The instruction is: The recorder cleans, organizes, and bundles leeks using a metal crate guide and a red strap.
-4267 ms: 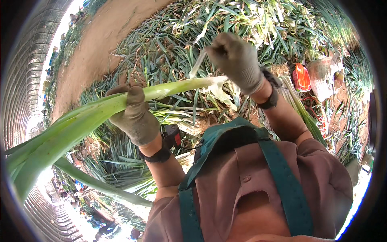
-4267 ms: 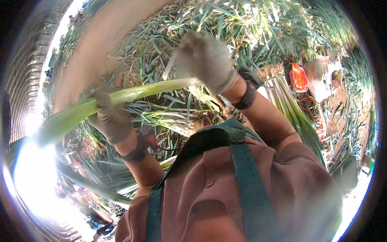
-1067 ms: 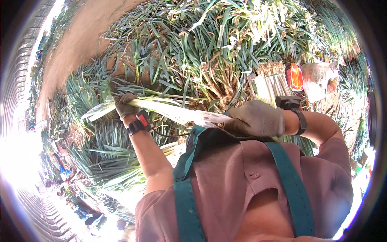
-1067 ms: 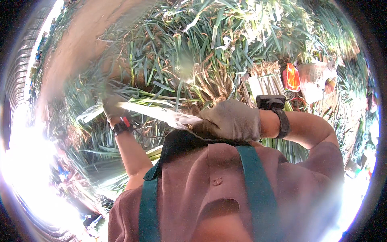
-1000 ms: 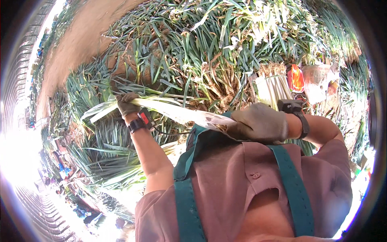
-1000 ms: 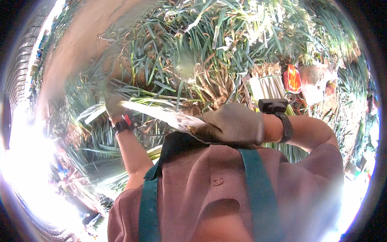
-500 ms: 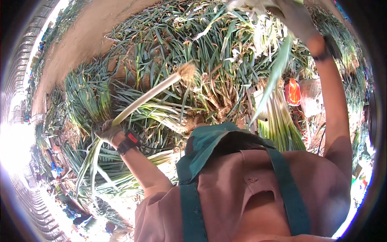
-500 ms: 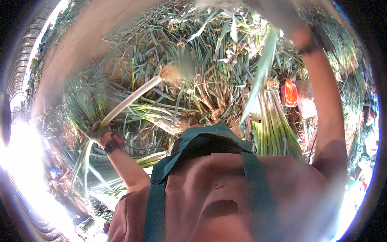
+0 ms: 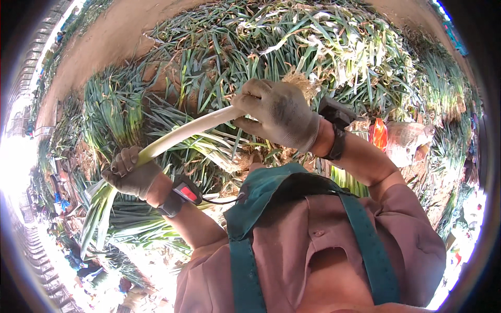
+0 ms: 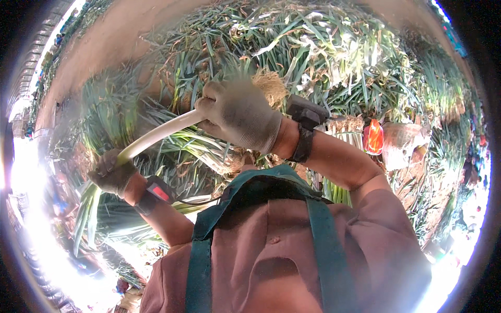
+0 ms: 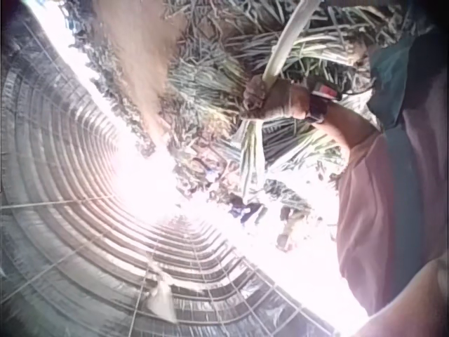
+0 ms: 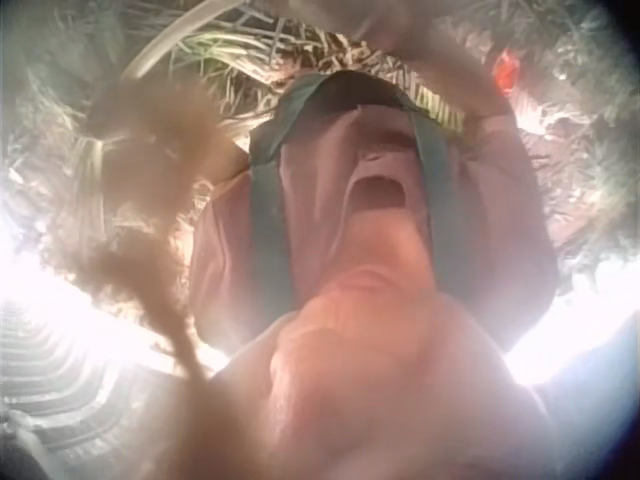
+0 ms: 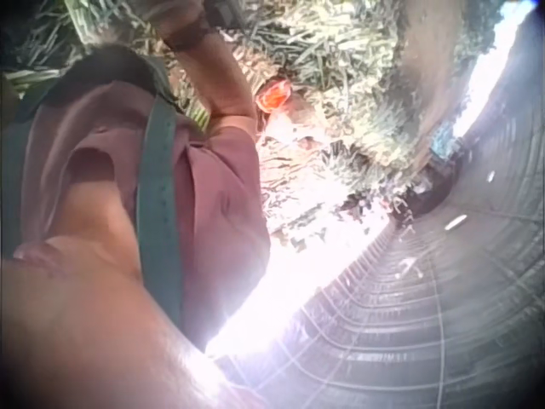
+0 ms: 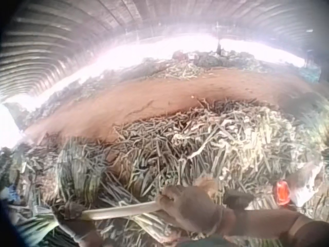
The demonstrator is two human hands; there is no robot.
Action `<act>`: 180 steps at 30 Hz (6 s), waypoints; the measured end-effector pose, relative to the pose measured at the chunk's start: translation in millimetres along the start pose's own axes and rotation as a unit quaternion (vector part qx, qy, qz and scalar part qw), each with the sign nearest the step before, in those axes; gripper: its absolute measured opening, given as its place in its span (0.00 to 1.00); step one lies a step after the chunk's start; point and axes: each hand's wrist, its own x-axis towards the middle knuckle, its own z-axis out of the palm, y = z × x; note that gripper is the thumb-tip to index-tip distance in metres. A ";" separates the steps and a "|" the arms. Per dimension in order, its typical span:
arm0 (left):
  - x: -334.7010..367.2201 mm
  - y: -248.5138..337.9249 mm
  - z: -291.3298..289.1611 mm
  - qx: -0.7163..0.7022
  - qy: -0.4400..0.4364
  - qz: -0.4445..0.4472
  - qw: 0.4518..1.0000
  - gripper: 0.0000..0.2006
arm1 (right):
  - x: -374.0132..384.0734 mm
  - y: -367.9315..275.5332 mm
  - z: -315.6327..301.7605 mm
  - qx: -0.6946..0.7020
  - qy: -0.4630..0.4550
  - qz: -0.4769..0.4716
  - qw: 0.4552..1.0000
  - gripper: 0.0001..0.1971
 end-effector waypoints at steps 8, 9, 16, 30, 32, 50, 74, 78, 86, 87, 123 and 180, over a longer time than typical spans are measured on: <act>7.0 6.0 22.5 -0.021 -0.057 0.026 0.998 0.20 | 20.9 -15.5 -1.3 0.025 0.001 0.003 1.000 0.10; 8.5 7.2 25.5 -0.024 -0.054 0.029 0.998 0.20 | 23.1 -17.5 -2.4 0.021 -0.007 0.004 1.000 0.10; 23.1 23.2 23.3 -0.040 -0.069 0.034 0.996 0.20 | 40.9 -37.7 -9.3 -0.019 -0.060 0.014 0.998 0.10; 39.3 36.6 1.3 -0.074 0.012 0.006 0.997 0.16 | 37.1 -32.0 -6.8 0.033 0.052 -0.053 0.997 0.10; 43.5 41.3 -6.5 -0.075 0.010 0.006 0.997 0.16 | 40.6 -27.4 -9.3 0.210 0.086 0.032 0.973 0.07; 45.3 39.5 8.3 -0.067 -0.071 0.051 0.994 0.18 | 76.4 -58.5 17.7 -0.014 0.065 0.016 0.998 0.11; 30.6 10.2 39.0 -0.067 -0.123 0.038 0.989 0.13 | 29.2 -31.0 69.9 0.529 -0.151 0.210 0.808 0.27; -11.3 -69.0 75.7 0.135 -0.051 -0.129 0.981 0.18 | 55.3 -15.0 75.8 0.669 0.061 0.205 0.712 0.30; -28.8 -68.0 54.3 0.512 -0.194 -0.035 0.836 0.18 | 71.9 53.1 -8.9 0.534 0.166 0.277 0.781 0.24; -18.7 -70.7 51.5 0.547 -0.202 -0.055 0.811 0.21 | 78.8 50.5 -21.1 0.424 0.121 0.252 0.862 0.24; 123.0 -184.8 -76.6 0.367 -0.092 -0.209 0.902 0.30 | -144.3 -113.9 -104.6 0.014 -0.399 0.548 0.735 0.18; -621.8 -627.7 -156.5 0.316 -0.903 -0.138 0.257 0.35 | -657.5 -18.5 -202.6 -0.118 -0.121 0.853 0.495 0.33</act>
